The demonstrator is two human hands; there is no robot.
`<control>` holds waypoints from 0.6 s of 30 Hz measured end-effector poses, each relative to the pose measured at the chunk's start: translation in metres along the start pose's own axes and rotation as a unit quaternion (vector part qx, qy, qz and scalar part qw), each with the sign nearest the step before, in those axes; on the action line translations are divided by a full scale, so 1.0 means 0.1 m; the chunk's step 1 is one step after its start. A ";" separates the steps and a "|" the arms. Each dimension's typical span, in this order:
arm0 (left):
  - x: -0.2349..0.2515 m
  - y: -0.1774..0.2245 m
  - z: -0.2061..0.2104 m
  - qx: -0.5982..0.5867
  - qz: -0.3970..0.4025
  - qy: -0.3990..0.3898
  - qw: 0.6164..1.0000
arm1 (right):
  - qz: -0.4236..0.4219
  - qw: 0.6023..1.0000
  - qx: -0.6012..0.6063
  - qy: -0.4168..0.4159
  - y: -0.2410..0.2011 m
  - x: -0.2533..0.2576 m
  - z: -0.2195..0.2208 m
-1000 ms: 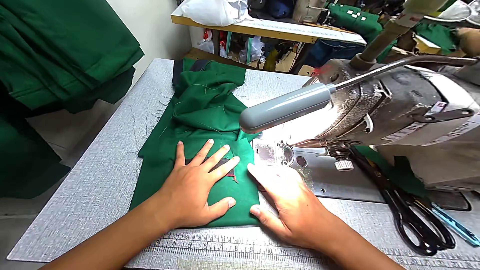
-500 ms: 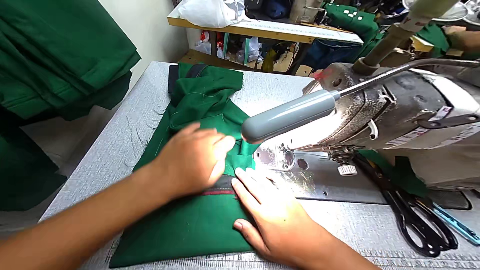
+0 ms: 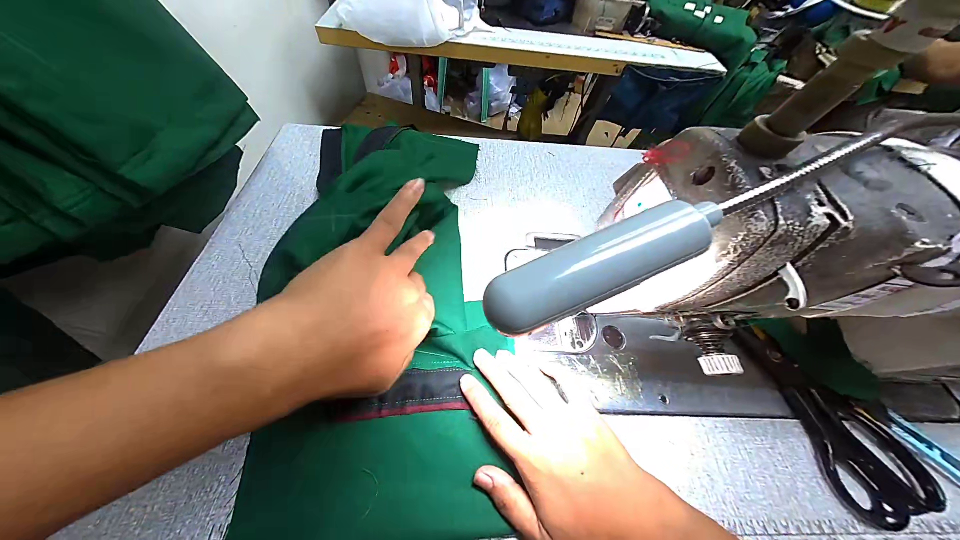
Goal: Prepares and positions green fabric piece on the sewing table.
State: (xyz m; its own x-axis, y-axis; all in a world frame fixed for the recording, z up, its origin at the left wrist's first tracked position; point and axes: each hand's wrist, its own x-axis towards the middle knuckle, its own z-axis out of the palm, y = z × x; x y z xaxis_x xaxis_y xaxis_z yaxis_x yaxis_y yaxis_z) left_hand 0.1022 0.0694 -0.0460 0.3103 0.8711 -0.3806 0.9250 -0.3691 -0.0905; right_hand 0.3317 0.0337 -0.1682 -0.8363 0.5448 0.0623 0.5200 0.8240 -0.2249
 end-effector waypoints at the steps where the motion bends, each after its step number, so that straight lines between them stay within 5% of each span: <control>1: 0.03 0.04 -0.07 -0.021 -0.054 -0.056 0.997 | -0.002 1.000 -0.002 0.011 0.00 0.00 0.03; 5: 0.12 -0.17 0.34 0.036 -0.056 0.038 0.997 | -0.004 0.997 -0.055 0.050 0.00 0.01 0.12; 9: 0.07 -0.13 0.63 0.016 0.131 0.320 0.938 | 0.001 0.998 -0.055 0.042 0.00 0.01 0.10; 11: 0.09 0.01 0.83 -0.001 0.178 0.385 0.905 | -0.001 0.996 -0.069 0.052 0.00 0.02 0.10; 15: -0.02 0.28 1.19 -0.009 0.162 0.424 0.891 | -0.002 0.995 -0.070 0.069 0.00 0.01 0.13; 18: -0.09 0.35 1.39 -0.045 0.095 0.354 0.929 | 0.008 0.997 -0.062 0.053 -0.01 0.01 0.14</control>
State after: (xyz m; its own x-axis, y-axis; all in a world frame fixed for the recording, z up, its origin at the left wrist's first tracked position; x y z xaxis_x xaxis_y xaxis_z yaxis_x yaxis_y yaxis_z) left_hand 0.1013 0.0033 -0.1734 0.5071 0.7992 0.3227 0.8435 -0.5371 0.0049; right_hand 0.3280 0.0309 -0.1818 -0.8085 0.5653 0.1638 0.5554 0.8249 -0.1051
